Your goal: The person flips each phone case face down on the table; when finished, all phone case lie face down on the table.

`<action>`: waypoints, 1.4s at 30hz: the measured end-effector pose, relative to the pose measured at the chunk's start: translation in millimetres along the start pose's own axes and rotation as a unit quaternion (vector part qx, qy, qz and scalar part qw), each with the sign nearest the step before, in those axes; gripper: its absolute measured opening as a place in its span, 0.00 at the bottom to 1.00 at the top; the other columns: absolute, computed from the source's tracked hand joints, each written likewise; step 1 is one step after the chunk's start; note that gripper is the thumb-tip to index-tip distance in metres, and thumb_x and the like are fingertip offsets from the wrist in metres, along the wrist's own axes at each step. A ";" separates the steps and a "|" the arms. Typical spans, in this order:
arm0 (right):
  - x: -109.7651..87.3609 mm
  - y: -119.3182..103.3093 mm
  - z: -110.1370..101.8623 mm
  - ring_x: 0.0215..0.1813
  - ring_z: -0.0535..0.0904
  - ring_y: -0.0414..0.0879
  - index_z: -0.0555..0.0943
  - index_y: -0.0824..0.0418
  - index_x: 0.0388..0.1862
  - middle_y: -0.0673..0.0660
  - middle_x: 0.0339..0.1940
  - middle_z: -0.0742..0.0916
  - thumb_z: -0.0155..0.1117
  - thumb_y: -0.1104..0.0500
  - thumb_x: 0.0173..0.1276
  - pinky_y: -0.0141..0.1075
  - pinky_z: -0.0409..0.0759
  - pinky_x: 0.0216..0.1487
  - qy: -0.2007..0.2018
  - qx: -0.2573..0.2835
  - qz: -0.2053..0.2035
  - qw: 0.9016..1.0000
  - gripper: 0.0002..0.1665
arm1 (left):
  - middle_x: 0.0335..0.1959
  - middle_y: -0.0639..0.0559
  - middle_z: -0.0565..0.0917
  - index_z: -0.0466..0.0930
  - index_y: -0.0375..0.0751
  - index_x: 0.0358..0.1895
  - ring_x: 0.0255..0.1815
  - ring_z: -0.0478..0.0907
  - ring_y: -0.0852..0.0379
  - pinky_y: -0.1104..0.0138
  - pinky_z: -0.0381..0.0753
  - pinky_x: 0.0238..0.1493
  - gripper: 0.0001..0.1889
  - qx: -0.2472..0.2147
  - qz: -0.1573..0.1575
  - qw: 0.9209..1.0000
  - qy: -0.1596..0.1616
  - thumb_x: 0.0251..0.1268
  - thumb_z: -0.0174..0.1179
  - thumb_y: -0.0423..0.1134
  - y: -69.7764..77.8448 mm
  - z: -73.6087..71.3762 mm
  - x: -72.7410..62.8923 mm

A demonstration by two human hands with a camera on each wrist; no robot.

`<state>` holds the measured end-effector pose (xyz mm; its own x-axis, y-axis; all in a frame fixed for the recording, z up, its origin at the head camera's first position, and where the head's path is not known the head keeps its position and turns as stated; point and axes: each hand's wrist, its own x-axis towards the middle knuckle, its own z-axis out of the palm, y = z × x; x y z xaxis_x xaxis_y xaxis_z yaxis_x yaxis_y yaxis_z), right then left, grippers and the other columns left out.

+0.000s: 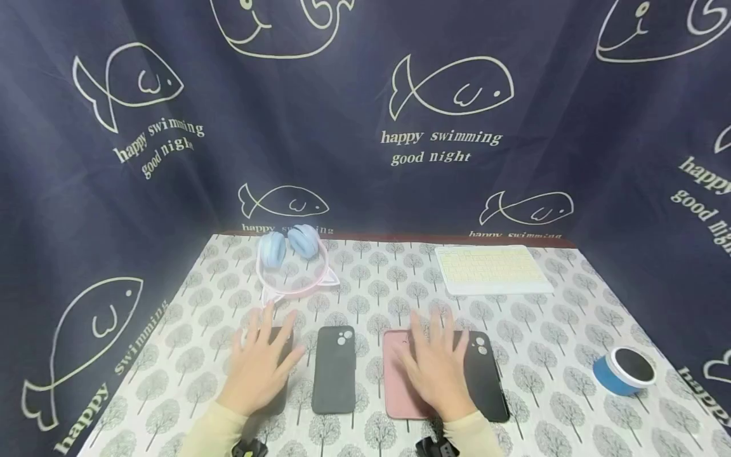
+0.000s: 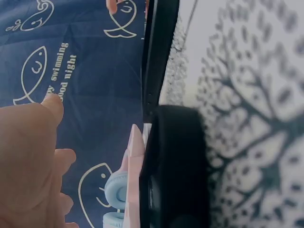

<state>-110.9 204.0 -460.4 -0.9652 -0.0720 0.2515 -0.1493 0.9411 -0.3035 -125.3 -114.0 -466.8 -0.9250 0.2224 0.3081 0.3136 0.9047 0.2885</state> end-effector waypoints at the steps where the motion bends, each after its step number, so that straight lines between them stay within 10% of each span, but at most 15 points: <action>1: 1.7 -4.6 0.4 0.74 0.47 0.77 0.64 0.63 0.75 0.77 0.74 0.60 0.56 0.39 0.72 0.74 0.36 0.65 0.007 -0.004 -0.007 1.000 0.42 | 0.80 0.39 0.47 0.60 0.53 0.77 0.79 0.38 0.35 0.31 0.46 0.65 0.35 -0.005 0.001 1.000 -0.001 0.73 0.45 0.65 0.6 -0.4 1.2; 7: 14.5 -57.1 5.7 0.59 0.76 0.65 0.76 0.68 0.64 0.69 0.56 0.81 0.57 0.38 0.72 0.62 0.67 0.62 0.040 -0.001 -0.059 0.997 0.38 | 0.79 0.40 0.52 0.64 0.41 0.75 0.77 0.45 0.33 0.30 0.45 0.64 0.35 -0.011 -0.014 1.000 -0.001 0.74 0.49 0.60 -5.9 -1.0 1.4; 12: 24.5 -106.3 15.1 0.47 0.80 0.56 0.79 0.70 0.59 0.66 0.48 0.83 0.59 0.41 0.71 0.48 0.80 0.48 0.025 0.023 -0.106 0.994 0.35 | 0.73 0.32 0.63 0.68 0.34 0.70 0.71 0.58 0.30 0.31 0.48 0.64 0.32 -0.021 -0.034 0.999 -0.002 0.74 0.51 0.55 -15.6 -6.3 4.4; 19: 35.4 -158.4 40.2 0.37 0.81 0.53 0.82 0.75 0.49 0.63 0.39 0.83 0.68 0.54 0.64 0.43 0.83 0.41 -0.001 0.097 -0.121 0.988 0.25 | 0.43 0.32 0.84 0.79 0.27 0.57 0.43 0.82 0.35 0.43 0.78 0.44 0.28 -0.015 -0.098 0.995 -0.018 0.71 0.58 0.52 -40.3 -16.5 5.0; 25: 35.0 -179.4 60.1 0.23 0.78 0.48 0.83 0.72 0.37 0.56 0.28 0.79 0.72 0.56 0.57 0.38 0.79 0.26 -0.026 0.122 -0.086 0.988 0.18 | 0.21 0.44 0.79 0.78 0.37 0.29 0.23 0.78 0.46 0.52 0.75 0.22 0.16 -0.023 -0.123 0.990 -0.068 0.62 0.66 0.48 -45.7 -25.1 1.8; 42: 29.8 -180.9 79.1 0.18 0.78 0.44 0.80 0.66 0.26 0.58 0.18 0.83 0.68 0.68 0.54 0.33 0.71 0.17 -0.040 0.171 -0.084 0.981 0.04 | 0.25 0.47 0.81 0.80 0.37 0.32 0.24 0.77 0.51 0.56 0.75 0.23 0.08 -0.054 -0.102 0.990 -0.076 0.50 0.70 0.31 -39.5 -23.0 -0.4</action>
<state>-129.6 5.5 -470.8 -0.9321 -0.2557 0.2563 -0.3587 0.7489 -0.5572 -132.3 -158.2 -457.5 -0.9904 0.0997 0.0953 0.1312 0.8937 0.4291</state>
